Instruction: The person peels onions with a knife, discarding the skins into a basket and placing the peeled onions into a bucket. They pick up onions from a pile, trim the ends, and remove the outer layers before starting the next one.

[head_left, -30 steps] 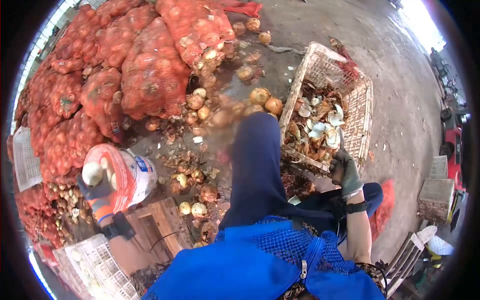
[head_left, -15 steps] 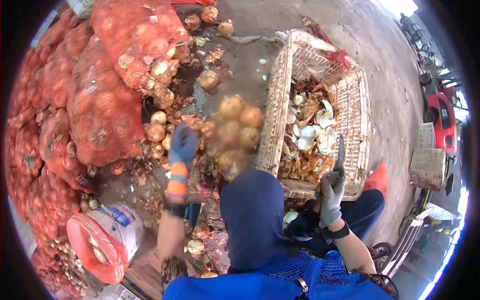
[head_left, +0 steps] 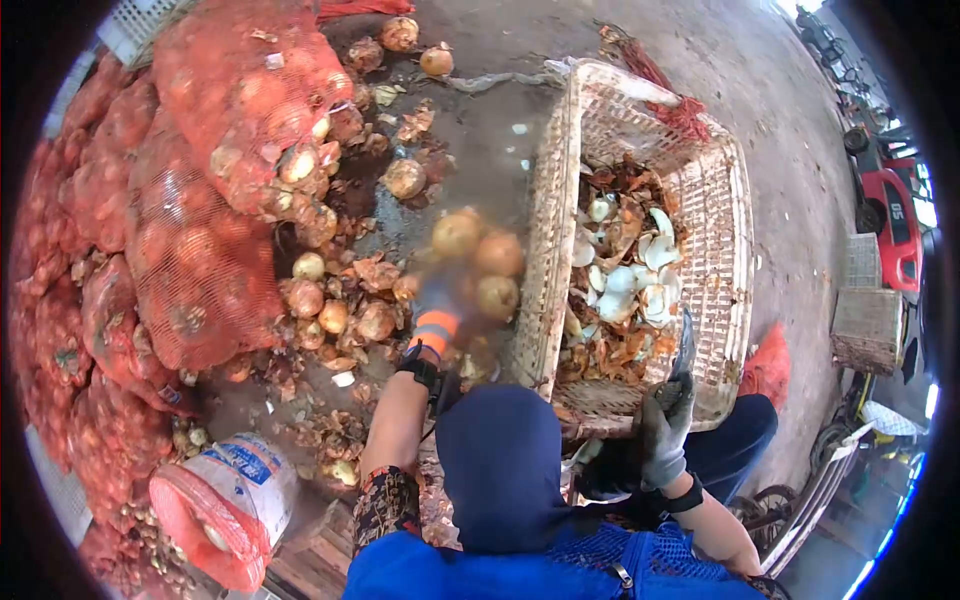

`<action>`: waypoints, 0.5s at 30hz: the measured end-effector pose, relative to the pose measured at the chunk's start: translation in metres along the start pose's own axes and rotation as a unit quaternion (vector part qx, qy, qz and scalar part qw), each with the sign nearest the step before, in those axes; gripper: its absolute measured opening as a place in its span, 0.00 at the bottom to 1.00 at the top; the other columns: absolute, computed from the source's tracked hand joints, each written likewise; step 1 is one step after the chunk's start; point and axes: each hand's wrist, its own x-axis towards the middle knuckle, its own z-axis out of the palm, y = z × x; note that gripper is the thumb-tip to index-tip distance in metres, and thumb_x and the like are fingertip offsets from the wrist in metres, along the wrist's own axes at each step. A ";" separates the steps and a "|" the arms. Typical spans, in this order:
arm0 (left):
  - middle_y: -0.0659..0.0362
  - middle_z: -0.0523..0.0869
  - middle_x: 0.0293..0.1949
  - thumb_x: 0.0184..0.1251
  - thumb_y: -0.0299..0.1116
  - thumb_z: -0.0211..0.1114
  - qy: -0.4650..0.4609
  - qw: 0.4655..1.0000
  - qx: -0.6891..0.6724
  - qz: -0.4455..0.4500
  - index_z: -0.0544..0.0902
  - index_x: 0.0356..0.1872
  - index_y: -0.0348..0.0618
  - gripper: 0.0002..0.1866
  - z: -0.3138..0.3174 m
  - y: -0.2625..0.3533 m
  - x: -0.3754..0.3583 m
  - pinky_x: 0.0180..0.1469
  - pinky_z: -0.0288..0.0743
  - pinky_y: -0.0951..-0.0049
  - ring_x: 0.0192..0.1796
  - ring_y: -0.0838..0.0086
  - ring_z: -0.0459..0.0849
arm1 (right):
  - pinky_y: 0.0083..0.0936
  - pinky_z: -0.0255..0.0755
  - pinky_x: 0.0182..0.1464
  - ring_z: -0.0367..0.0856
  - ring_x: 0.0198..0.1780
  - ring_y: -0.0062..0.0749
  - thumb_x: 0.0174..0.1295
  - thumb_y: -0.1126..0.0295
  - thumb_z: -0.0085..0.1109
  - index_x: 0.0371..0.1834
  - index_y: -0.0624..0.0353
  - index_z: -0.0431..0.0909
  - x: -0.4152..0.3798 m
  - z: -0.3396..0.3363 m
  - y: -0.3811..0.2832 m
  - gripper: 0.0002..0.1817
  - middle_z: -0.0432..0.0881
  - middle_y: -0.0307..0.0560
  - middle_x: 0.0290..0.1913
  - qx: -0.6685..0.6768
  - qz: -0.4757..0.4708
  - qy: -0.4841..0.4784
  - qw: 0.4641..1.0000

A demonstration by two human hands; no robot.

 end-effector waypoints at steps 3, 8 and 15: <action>0.46 0.79 0.48 0.55 0.39 0.66 0.073 0.889 -0.444 -0.084 0.70 0.59 0.49 0.29 0.009 -0.013 -0.041 0.54 0.74 0.55 0.52 0.55 0.79 | 0.16 0.65 0.22 0.67 0.23 0.16 0.59 0.84 0.49 0.67 0.56 0.54 0.005 -0.011 0.012 0.31 0.68 0.35 0.30 -0.066 -0.062 -0.049 0.995; 0.56 0.81 0.50 0.63 0.43 0.61 0.032 0.492 -0.867 -0.067 0.76 0.53 0.45 0.20 -0.090 -0.001 -0.107 0.54 0.77 0.53 0.51 0.63 0.80 | 0.16 0.66 0.26 0.68 0.27 0.17 0.59 0.81 0.51 0.69 0.59 0.53 0.003 0.000 -0.003 0.33 0.68 0.36 0.33 -0.036 -0.078 -0.093 0.992; 0.51 0.68 0.66 0.63 0.51 0.59 0.002 0.476 -0.875 0.088 0.68 0.64 0.42 0.33 -0.269 0.119 -0.189 0.60 0.73 0.54 0.72 0.52 0.57 | 0.13 0.65 0.33 0.66 0.32 0.15 0.57 0.79 0.54 0.64 0.61 0.61 0.001 0.008 -0.031 0.29 0.66 0.33 0.33 -0.064 -0.128 -0.186 0.972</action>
